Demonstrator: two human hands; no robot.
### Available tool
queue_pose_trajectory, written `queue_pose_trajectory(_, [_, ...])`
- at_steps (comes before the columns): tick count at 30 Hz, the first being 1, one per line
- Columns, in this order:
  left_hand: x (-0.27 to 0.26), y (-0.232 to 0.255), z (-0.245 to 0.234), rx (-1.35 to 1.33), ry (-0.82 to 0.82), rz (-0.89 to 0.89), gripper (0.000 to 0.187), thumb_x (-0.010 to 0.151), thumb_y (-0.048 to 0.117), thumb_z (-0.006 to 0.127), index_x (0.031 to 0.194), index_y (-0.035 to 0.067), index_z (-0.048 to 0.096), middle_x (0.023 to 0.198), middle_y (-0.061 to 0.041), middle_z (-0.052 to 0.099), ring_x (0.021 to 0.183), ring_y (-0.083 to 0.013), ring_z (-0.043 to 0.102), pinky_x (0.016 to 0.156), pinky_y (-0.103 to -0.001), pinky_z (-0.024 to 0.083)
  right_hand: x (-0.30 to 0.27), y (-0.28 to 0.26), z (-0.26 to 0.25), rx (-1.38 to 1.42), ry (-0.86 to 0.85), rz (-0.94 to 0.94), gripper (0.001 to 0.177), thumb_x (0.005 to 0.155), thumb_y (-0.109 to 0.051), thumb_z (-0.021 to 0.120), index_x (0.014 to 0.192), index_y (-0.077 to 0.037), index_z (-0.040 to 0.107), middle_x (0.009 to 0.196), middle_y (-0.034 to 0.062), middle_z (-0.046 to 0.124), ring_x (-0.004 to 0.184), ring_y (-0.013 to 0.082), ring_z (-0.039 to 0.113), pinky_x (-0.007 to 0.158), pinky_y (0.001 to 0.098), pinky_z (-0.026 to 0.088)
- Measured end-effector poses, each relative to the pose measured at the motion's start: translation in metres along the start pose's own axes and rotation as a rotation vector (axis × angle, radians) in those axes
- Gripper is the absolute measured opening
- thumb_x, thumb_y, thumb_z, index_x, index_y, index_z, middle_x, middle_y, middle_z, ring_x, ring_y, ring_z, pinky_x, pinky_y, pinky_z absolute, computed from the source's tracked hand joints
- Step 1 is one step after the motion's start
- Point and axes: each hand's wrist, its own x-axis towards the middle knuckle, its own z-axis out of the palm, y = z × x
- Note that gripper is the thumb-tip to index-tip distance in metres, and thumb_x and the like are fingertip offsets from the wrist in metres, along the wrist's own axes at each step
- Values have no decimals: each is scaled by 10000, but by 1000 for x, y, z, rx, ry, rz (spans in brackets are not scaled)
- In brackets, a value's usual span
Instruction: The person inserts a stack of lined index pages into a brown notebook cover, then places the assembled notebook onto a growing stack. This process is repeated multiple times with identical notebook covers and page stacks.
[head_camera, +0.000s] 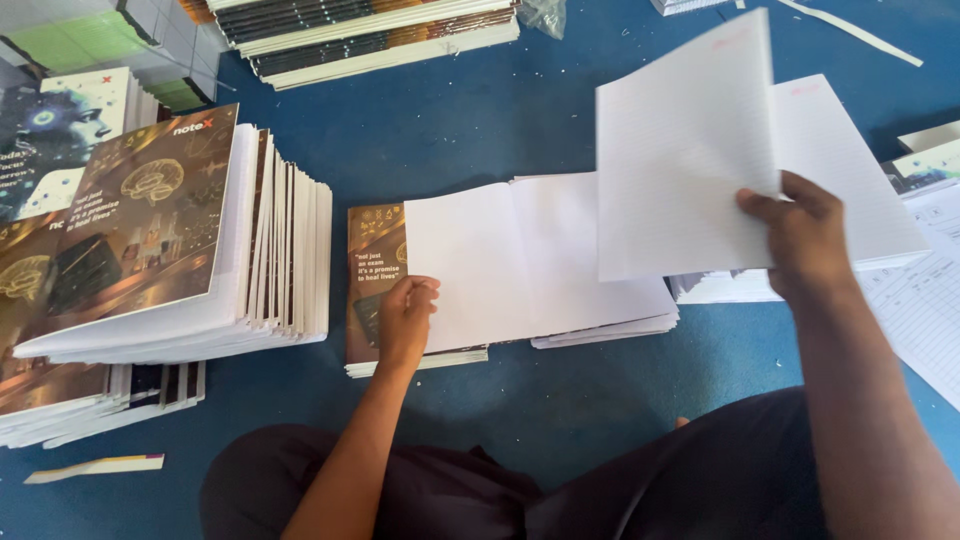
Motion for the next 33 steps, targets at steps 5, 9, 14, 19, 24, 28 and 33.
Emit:
queue_pose_trajectory(5, [-8, 39, 25, -42, -194, -52, 268, 964, 278, 607, 1093, 64, 703, 952, -41, 739, 819, -106, 673, 640, -258, 521, -17, -6, 33, -261, -131, -170, 387, 966, -91, 645, 1292, 115, 611, 1031, 260, 719, 829, 301, 731, 725, 359, 601])
queue_pose_trajectory(9, [-10, 86, 64, -93, -343, -3, 380, 969, 378, 607, 1189, 76, 678, 1061, -44, 755, 917, -113, 704, 726, -259, 567, -36, -11, 52, -537, -112, -238, 323, 981, -144, 660, 1248, 38, 676, 959, 212, 742, 784, 264, 735, 701, 355, 555])
queue_pose_trajectory(14, [-14, 155, 129, -5, -316, 43, 565, 889, 530, 648, 1185, 49, 671, 1019, -80, 743, 921, -168, 724, 742, -306, 586, -58, -18, 68, -616, -121, -374, 305, 971, -133, 663, 1248, -8, 689, 874, 208, 738, 729, 265, 718, 679, 390, 537])
queue_pose_trajectory(19, [-9, 201, 163, 262, -248, -10, 649, 862, 634, 637, 898, -11, 697, 784, -136, 731, 755, -242, 742, 672, -341, 573, -74, -21, 78, -646, -151, -413, 318, 964, -101, 633, 1271, -25, 666, 802, 224, 716, 653, 339, 711, 614, 448, 533])
queue_pose_trajectory(24, [-5, 209, 175, 465, -102, 172, 471, 855, 514, 612, 801, 57, 713, 767, -98, 757, 751, -297, 735, 697, -428, 545, -87, -22, 90, -634, -175, -565, 394, 905, -11, 630, 1298, -18, 664, 753, 274, 675, 702, 442, 684, 627, 506, 533])
queue_pose_trajectory(28, [3, 202, 174, 578, -64, 166, 350, 880, 363, 554, 814, 49, 694, 791, -143, 743, 753, -359, 723, 750, -489, 555, -89, -24, 93, -594, -215, -519, 403, 910, -37, 645, 1313, -23, 651, 839, 264, 704, 726, 396, 719, 654, 467, 559])
queue_pose_trajectory(33, [12, 197, 168, 576, 31, 261, 347, 907, 322, 542, 800, 17, 668, 785, -181, 727, 760, -390, 709, 761, -502, 544, -75, -13, 88, -308, -468, -408, 514, 894, -164, 724, 1372, -24, 597, 1181, 194, 729, 1069, 276, 742, 857, 362, 619])
